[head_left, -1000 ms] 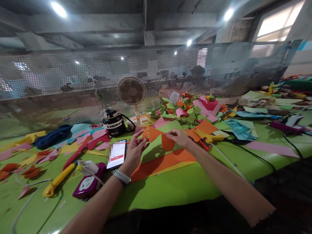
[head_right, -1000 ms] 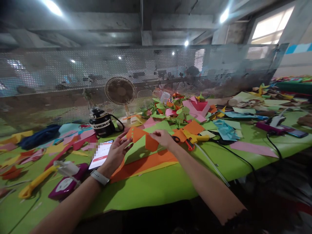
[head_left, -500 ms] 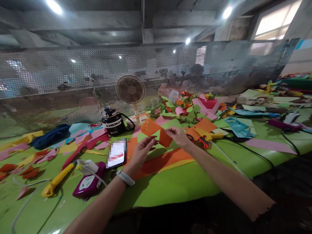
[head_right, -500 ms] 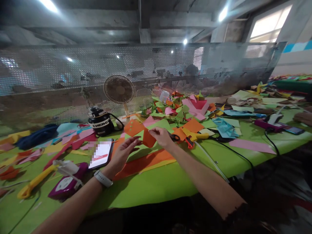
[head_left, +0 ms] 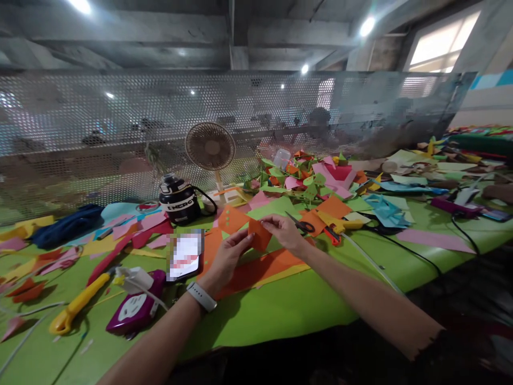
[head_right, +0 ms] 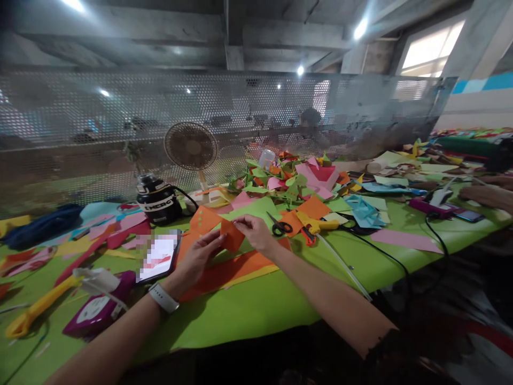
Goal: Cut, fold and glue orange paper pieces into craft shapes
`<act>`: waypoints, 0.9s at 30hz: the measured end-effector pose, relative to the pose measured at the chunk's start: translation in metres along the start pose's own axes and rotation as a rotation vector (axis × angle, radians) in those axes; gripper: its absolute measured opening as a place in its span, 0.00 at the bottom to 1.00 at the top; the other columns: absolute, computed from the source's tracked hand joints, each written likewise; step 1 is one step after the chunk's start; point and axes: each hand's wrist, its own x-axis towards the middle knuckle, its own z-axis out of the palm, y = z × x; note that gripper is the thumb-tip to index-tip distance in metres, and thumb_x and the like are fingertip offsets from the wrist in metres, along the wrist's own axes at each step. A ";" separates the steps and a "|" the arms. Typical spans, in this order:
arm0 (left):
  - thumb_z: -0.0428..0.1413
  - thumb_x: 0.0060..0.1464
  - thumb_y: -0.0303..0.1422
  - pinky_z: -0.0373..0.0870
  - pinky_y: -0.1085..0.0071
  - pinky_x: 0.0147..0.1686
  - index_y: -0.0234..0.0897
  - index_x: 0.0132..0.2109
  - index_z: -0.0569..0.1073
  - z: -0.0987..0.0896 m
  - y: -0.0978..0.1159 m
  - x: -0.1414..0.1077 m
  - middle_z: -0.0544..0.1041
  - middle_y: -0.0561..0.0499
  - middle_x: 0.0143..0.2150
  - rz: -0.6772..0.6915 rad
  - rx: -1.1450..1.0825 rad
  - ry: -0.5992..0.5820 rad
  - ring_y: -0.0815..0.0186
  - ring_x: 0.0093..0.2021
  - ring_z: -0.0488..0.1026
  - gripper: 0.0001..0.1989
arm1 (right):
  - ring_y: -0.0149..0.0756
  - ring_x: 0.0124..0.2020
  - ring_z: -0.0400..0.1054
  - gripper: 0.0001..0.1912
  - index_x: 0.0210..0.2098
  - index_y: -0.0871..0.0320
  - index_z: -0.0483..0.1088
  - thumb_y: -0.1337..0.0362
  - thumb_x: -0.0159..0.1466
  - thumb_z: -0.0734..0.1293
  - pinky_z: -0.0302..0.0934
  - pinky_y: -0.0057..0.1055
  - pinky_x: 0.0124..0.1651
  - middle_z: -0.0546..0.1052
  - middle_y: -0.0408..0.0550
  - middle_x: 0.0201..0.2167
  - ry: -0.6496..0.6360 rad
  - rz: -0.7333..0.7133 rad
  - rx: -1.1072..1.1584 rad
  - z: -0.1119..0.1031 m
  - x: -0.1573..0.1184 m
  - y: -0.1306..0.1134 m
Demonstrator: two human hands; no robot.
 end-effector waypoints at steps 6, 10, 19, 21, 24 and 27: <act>0.71 0.33 0.27 0.73 0.78 0.34 0.36 0.33 0.79 0.004 0.003 -0.003 0.81 0.52 0.32 -0.043 -0.133 0.077 0.68 0.33 0.77 0.15 | 0.34 0.38 0.71 0.14 0.36 0.57 0.74 0.55 0.54 0.70 0.64 0.33 0.46 0.78 0.46 0.35 -0.034 -0.013 0.076 0.002 -0.001 -0.001; 0.71 0.30 0.25 0.73 0.78 0.32 0.36 0.31 0.79 0.006 0.007 -0.005 0.81 0.53 0.32 -0.056 -0.096 0.150 0.69 0.32 0.77 0.15 | 0.33 0.36 0.71 0.12 0.33 0.57 0.74 0.56 0.53 0.71 0.65 0.33 0.45 0.78 0.45 0.31 0.009 -0.020 0.137 0.003 0.001 -0.001; 0.73 0.28 0.34 0.71 0.80 0.29 0.35 0.32 0.80 -0.001 0.009 -0.001 0.82 0.49 0.35 -0.031 0.038 0.180 0.68 0.32 0.77 0.19 | 0.30 0.33 0.73 0.08 0.37 0.55 0.71 0.64 0.57 0.68 0.68 0.30 0.39 0.78 0.44 0.34 0.290 -0.093 0.299 -0.037 -0.005 -0.091; 0.73 0.27 0.35 0.71 0.80 0.28 0.35 0.32 0.80 -0.003 0.007 0.000 0.82 0.49 0.35 -0.023 0.033 0.205 0.68 0.32 0.77 0.20 | 0.29 0.34 0.73 0.08 0.39 0.54 0.72 0.64 0.59 0.67 0.68 0.29 0.39 0.78 0.42 0.34 0.366 -0.262 0.227 -0.061 -0.020 -0.124; 0.73 0.27 0.34 0.72 0.80 0.27 0.35 0.33 0.80 -0.006 0.005 0.001 0.81 0.51 0.34 -0.050 0.043 0.237 0.70 0.30 0.76 0.20 | 0.29 0.33 0.73 0.09 0.42 0.52 0.71 0.62 0.62 0.66 0.68 0.29 0.39 0.78 0.40 0.33 0.572 -0.484 -0.046 -0.109 -0.042 -0.148; 0.72 0.30 0.31 0.72 0.80 0.26 0.35 0.34 0.79 -0.006 0.006 0.001 0.80 0.54 0.34 -0.093 0.042 0.258 0.72 0.27 0.75 0.18 | 0.33 0.33 0.73 0.09 0.42 0.54 0.73 0.61 0.62 0.65 0.68 0.33 0.40 0.78 0.44 0.32 0.522 -0.394 -0.498 -0.159 -0.053 -0.131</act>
